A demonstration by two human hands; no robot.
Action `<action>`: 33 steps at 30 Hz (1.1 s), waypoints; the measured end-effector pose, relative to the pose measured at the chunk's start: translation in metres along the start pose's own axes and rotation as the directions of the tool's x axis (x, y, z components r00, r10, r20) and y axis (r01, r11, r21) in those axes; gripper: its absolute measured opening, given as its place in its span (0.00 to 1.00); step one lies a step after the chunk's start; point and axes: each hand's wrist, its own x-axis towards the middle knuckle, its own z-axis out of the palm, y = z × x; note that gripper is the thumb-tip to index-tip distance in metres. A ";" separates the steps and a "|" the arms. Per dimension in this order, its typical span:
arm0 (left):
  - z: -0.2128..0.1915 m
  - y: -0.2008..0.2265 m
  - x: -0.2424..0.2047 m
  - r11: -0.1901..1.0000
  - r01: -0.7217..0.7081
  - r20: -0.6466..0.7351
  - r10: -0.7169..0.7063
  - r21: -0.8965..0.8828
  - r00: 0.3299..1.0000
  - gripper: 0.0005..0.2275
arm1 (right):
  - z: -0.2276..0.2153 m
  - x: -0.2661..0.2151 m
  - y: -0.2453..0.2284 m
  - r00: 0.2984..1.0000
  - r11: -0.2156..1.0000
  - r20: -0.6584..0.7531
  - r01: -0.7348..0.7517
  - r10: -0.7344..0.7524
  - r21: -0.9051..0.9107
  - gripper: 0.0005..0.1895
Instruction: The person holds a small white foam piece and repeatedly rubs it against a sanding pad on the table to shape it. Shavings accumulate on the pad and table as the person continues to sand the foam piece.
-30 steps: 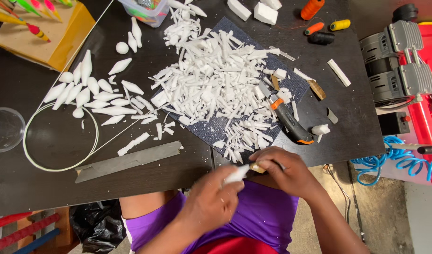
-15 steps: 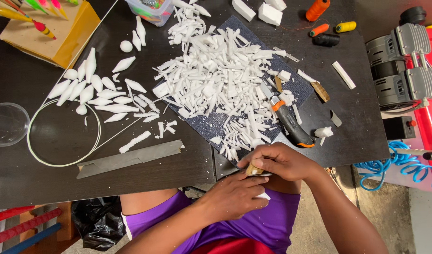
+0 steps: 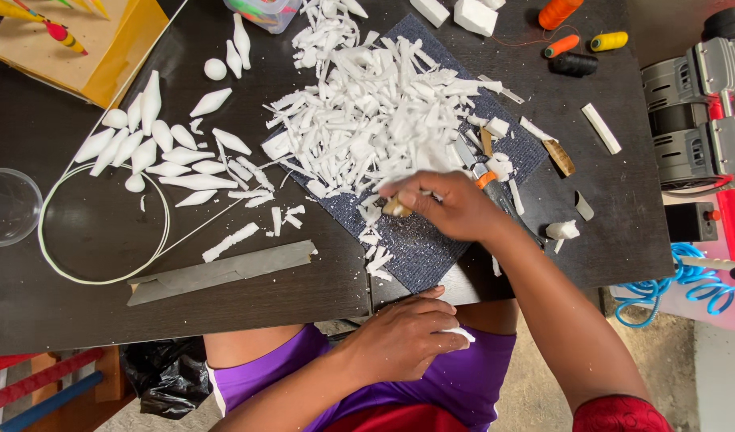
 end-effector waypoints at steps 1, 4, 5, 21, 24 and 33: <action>-0.001 0.000 0.000 1.000 0.010 -0.006 -0.010 -0.014 1.000 0.15 | -0.003 0.005 0.001 0.998 0.999 -0.057 0.018 -0.016 0.037 0.12; 0.006 -0.002 -0.005 0.995 -0.047 -0.017 0.048 0.092 0.999 0.13 | -0.001 -0.005 -0.025 0.989 0.994 -0.106 -0.102 0.107 0.049 0.15; 0.006 0.000 -0.006 0.995 -0.039 -0.021 0.041 0.092 0.999 0.13 | 0.002 -0.011 -0.033 0.989 0.993 -0.098 -0.102 0.106 0.051 0.15; 0.003 0.010 -0.009 0.954 0.011 -0.014 -0.007 0.301 1.000 0.08 | 0.024 -0.021 -0.009 0.740 0.728 0.372 0.654 -0.560 -0.206 0.10; -0.002 0.013 -0.006 0.963 0.006 -0.026 0.001 0.271 1.000 0.08 | 0.018 -0.021 0.002 0.758 0.726 0.332 0.643 -0.561 -0.242 0.10; -0.005 0.019 -0.006 0.973 0.030 -0.031 -0.024 0.227 0.999 0.09 | 0.015 -0.039 -0.015 0.891 0.834 0.009 0.427 -0.453 -0.349 0.14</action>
